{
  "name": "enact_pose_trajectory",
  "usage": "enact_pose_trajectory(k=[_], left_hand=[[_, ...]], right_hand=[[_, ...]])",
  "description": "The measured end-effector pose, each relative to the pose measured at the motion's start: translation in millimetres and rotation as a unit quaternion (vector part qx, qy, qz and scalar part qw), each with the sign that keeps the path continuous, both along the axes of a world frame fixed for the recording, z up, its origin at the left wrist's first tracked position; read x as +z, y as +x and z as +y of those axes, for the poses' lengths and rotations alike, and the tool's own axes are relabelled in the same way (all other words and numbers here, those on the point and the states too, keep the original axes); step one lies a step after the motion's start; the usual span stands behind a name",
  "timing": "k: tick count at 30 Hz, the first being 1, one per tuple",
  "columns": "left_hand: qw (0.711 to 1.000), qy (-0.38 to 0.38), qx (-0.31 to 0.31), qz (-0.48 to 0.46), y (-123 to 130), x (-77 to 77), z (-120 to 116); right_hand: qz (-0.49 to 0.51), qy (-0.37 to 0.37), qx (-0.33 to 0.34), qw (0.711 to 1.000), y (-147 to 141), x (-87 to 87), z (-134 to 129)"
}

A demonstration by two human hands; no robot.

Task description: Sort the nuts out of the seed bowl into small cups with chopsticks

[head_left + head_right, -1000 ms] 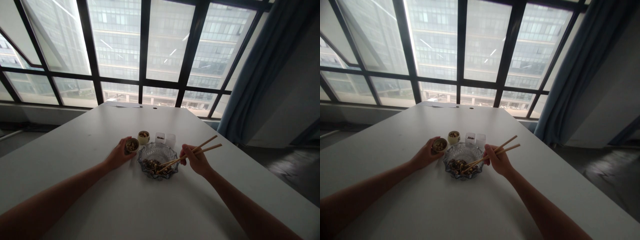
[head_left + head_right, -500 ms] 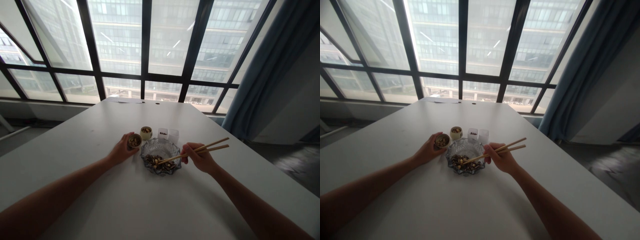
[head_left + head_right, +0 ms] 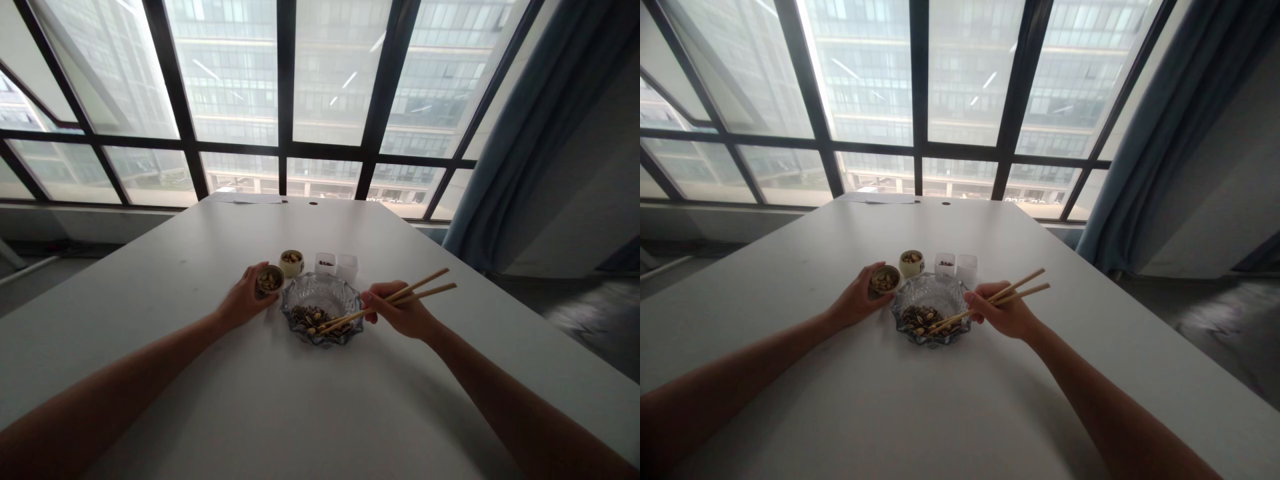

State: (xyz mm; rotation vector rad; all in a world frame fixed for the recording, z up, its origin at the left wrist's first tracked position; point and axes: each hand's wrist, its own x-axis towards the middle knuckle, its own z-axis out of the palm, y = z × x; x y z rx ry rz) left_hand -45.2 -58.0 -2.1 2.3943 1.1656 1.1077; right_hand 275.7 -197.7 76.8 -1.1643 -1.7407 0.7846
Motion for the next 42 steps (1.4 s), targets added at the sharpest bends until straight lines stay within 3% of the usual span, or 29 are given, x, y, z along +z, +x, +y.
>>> enact_pose_trajectory(k=[7, 11, 18, 25, 28, 32, 36, 39, 42], left_hand=[[1.000, 0.007, -0.001, -0.004, 0, -1.9, 2], [1.000, 0.006, -0.002, -0.008, 0, -4.9, 4], [1.000, 0.011, -0.007, -0.024, -1, -7.7, 6], [1.000, 0.006, -0.009, -0.028, -1, -9.0, 7], [1.000, 0.003, -0.007, -0.021, -1, -8.9, 7], [1.000, 0.001, -0.004, -0.020, -1, -7.7, 6], [1.000, -0.003, -0.003, -0.021, -1, -7.0, 5], [1.000, -0.007, -0.003, -0.018, -1, -7.1, 5], [1.000, -0.012, -0.003, -0.010, -1, -6.9, 4]], right_hand=[[-0.029, -0.019, 0.032, 0.999, 1, 6.3, -4], [-0.005, -0.012, 0.015, 1.000, 4, 6.7, -2], [0.116, 0.030, -0.079, 0.990, 18, 3.2, 11], [0.300, -0.028, -0.142, 0.943, 21, 1.3, 23], [0.327, -0.038, -0.160, 0.931, 22, 0.8, 25], [0.218, 0.047, -0.178, 0.958, 19, 4.1, 18], [0.071, 0.132, -0.140, 0.979, 14, 9.4, 3], [-0.030, 0.190, -0.098, 0.976, 10, 14.6, -7], [-0.102, 0.264, -0.069, 0.957, 7, 20.6, -12]])
